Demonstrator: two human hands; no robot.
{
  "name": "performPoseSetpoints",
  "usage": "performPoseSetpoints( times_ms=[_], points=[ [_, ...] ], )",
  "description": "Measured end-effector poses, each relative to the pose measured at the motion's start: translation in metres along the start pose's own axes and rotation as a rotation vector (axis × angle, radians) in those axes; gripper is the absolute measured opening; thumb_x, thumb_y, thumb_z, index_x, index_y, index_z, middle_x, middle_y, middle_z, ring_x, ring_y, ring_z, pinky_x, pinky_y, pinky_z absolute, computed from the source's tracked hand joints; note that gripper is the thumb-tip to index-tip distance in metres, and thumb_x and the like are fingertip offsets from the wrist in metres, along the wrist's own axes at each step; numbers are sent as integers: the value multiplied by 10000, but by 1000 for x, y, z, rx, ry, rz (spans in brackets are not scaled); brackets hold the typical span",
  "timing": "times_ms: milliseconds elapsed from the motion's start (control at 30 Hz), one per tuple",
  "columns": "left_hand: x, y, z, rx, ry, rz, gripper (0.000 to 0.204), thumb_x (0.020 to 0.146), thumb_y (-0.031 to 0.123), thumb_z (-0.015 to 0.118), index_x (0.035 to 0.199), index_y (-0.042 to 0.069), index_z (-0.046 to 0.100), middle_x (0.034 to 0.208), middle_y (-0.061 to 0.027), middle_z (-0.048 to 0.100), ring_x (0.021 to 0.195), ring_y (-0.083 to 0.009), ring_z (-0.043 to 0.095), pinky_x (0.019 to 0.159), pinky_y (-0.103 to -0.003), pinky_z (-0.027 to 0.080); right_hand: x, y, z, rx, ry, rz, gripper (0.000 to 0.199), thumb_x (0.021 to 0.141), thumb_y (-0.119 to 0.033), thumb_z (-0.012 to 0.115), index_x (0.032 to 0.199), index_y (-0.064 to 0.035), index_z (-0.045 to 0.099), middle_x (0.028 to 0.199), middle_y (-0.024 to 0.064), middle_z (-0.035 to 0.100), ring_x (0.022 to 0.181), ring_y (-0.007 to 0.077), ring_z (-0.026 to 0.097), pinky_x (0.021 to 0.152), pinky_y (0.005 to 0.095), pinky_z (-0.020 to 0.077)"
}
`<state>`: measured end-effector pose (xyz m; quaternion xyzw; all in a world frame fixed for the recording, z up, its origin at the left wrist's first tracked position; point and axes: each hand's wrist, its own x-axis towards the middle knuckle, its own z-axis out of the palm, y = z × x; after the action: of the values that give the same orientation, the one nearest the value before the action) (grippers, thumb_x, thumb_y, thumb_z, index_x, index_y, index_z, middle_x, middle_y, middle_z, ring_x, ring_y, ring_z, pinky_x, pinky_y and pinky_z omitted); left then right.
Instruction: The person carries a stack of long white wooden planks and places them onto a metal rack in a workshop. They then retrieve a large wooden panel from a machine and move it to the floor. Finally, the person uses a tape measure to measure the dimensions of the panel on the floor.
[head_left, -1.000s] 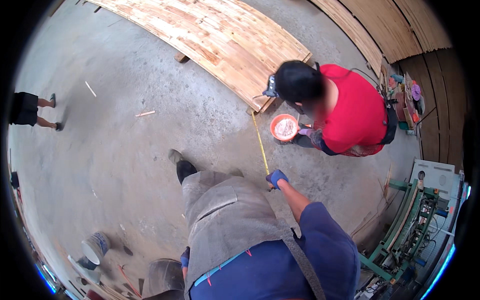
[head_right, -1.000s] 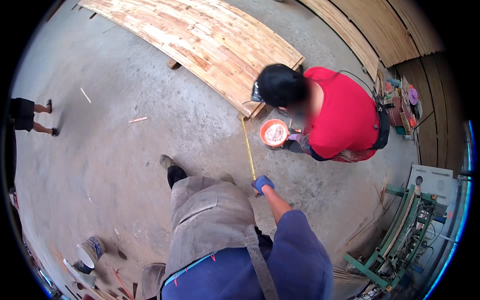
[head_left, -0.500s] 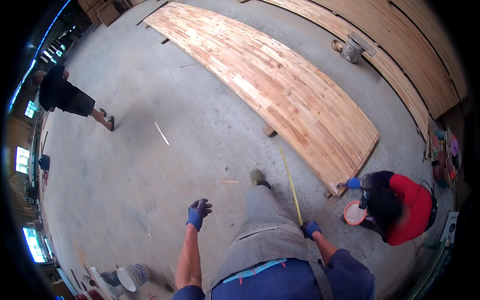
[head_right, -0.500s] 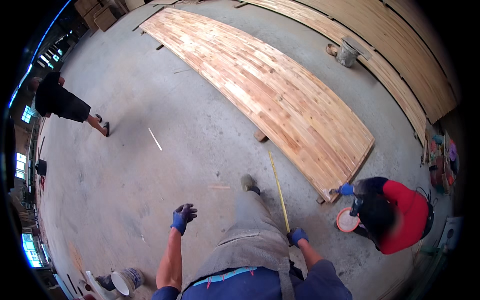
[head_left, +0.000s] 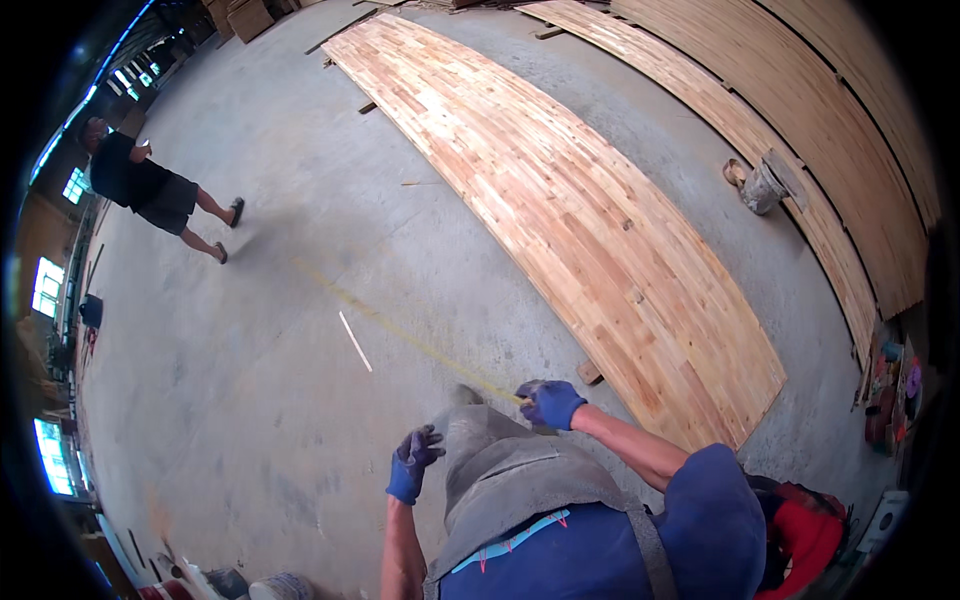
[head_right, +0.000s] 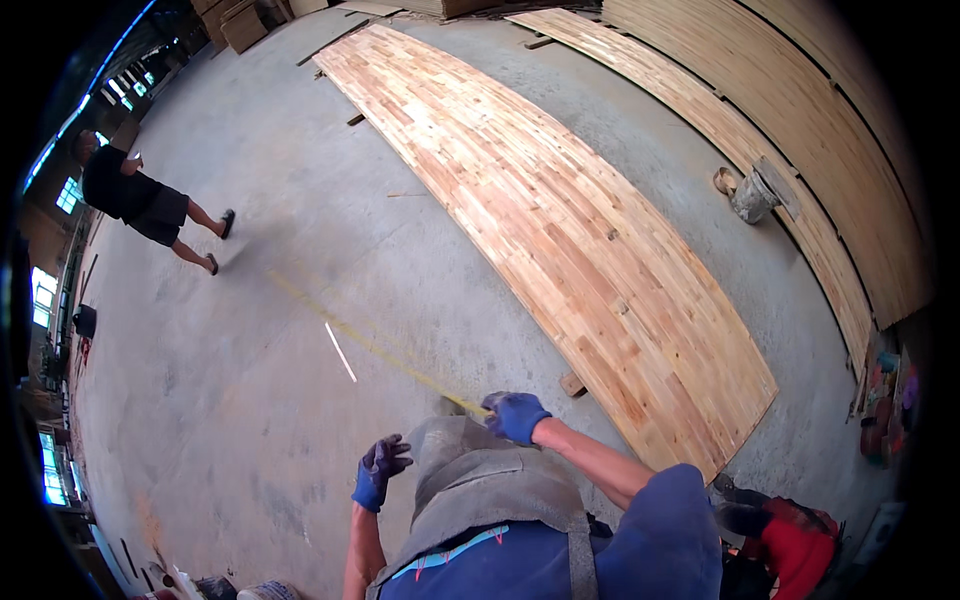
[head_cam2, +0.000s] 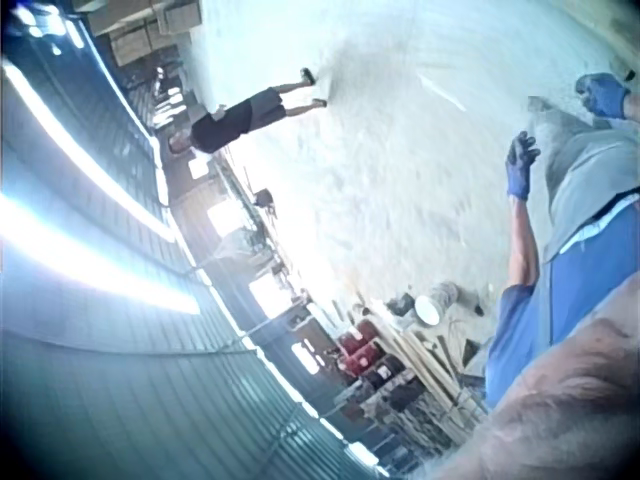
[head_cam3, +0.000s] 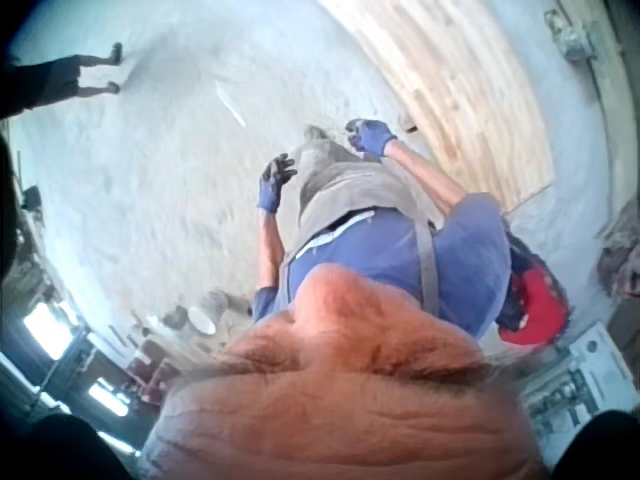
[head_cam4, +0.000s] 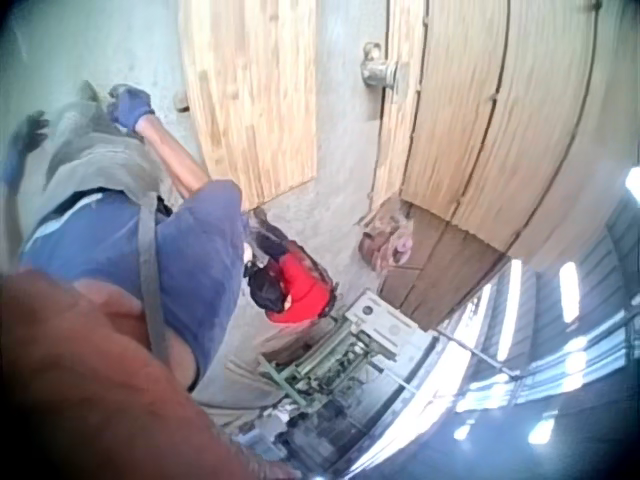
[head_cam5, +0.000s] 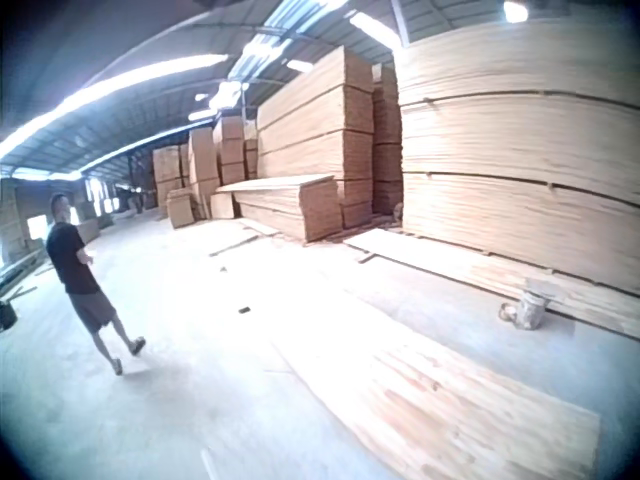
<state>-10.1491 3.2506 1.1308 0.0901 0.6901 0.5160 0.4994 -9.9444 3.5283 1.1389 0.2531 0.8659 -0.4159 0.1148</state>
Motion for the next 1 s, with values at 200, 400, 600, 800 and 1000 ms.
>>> performPoseSetpoints(
  times_ms=[200,400,600,800,1000],
  points=[
    [194,151,-25,-127,-31,277,577,1016,495,411,1190,-16,616,1119,-134,679,933,-226,678,822,-336,546,179,-82,-61,-68,-53,-140,293,823,-229,583,1070,-100,674,1002,188,674,902,364,656,791,441,513],
    [382,291,-86,-156,-133,214,565,1006,491,438,1099,-21,657,1079,-151,696,907,-263,695,846,-363,555,304,-92,-132,-29,111,-55,426,845,-252,568,1228,-71,618,1143,201,650,1025,362,635,890,439,502],
    [609,455,-115,33,-228,173,541,1004,494,439,1133,18,661,1062,-128,701,917,-213,683,813,-350,558,387,-39,-208,-50,223,234,363,872,-280,517,1141,-84,661,1108,180,664,1010,365,633,862,445,513],
    [753,475,-148,521,-425,177,482,972,452,548,1233,51,610,1055,-114,683,834,-159,659,694,-287,528,567,4,-248,63,413,397,307,855,-298,525,1042,-111,681,964,192,670,905,387,637,785,470,512],
    [785,441,-322,-75,159,-432,470,972,468,511,1145,45,622,999,-137,712,756,-230,691,620,-353,517,746,34,-341,157,586,691,355,793,-309,609,1043,-68,686,1009,195,692,931,360,668,820,434,524]
  ],
)
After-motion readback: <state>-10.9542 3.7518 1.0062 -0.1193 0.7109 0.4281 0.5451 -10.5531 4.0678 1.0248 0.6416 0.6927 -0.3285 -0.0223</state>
